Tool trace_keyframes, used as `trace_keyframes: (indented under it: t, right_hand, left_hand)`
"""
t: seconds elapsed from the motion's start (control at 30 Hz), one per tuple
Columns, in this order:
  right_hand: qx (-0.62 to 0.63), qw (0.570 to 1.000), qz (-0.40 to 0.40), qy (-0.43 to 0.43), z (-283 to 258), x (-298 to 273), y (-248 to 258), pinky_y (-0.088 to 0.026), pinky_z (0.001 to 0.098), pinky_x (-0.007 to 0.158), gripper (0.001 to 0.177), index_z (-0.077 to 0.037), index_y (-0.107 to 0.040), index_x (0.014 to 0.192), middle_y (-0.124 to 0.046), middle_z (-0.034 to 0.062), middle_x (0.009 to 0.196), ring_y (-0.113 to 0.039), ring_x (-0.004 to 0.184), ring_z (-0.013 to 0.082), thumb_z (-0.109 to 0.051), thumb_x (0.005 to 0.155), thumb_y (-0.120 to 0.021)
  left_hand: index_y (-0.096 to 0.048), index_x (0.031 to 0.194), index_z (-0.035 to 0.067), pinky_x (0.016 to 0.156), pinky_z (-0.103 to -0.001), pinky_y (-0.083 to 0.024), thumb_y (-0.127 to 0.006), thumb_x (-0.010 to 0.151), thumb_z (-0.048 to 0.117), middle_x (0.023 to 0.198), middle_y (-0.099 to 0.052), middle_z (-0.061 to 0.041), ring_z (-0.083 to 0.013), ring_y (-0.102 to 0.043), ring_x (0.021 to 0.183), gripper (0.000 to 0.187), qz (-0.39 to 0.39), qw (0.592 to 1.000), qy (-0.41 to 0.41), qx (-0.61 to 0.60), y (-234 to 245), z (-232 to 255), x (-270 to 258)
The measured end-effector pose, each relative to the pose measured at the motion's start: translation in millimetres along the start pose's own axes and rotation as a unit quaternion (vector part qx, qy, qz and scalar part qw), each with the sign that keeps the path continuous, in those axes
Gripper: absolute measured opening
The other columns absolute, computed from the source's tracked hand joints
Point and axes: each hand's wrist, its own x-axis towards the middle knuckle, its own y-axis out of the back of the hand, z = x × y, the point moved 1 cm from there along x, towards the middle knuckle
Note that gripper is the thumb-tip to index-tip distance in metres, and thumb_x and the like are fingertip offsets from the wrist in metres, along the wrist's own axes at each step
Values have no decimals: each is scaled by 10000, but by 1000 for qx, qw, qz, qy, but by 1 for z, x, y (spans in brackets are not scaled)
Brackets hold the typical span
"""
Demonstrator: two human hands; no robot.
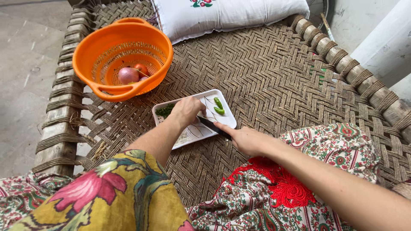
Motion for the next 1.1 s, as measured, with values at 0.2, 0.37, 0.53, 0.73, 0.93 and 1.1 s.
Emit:
trace_keyframes:
  t: [0.2,0.37,0.53,0.73,0.93,1.1]
  right_hand:
    - [-73,995,43,-59,-21,-32,18,-551,558,872,760,-455,-254,1602,-711,213,987,-717,920,389,-109,944,-411]
    - [-57,995,55,-56,-29,-38,26,-558,546,878,737,-425,-259,1605,-721,221,970,-720,907,391,-106,956,-399]
    - [-93,993,70,-23,-34,-34,26,-559,544,875,776,-435,-265,1596,-710,211,1020,-719,924,382,-65,926,-394]
    - [-125,989,47,-64,-43,-33,27,-584,536,869,743,-439,-224,1616,-713,194,1074,-733,966,373,-87,974,-353]
    - [-83,993,39,-80,-26,-38,29,-574,544,842,705,-326,-260,1612,-720,211,949,-721,911,390,-173,951,-451]
    - [44,988,-61,-138,33,-41,51,-568,376,527,181,-92,-715,1002,-696,77,670,-669,549,188,-221,893,-649]
  left_hand:
    - [-820,1034,238,892,-358,-598,-896,660,65,1021,-770,-57,-236,-736,953,419,25,999,-5,-27,-6,-5,1]
    - [-803,1044,200,896,-367,-577,-920,624,82,970,-774,-69,-249,-731,945,451,29,998,-44,-28,-5,-12,1]
    - [-815,1022,215,902,-365,-576,-914,598,56,983,-775,-60,-243,-729,961,463,49,997,-59,-18,-8,-15,2]
    - [-818,1022,239,912,-359,-579,-899,628,50,1030,-781,-47,-234,-731,990,445,35,998,-50,-22,-8,-17,3]
    - [-799,1064,261,924,-336,-584,-907,661,119,1081,-771,-15,-194,-735,978,441,4,999,-40,-10,-5,-16,2]
    - [-803,1080,300,943,-339,-570,-908,696,200,1007,-771,-3,-184,-707,978,410,-3,1000,-19,-16,2,-14,-7]
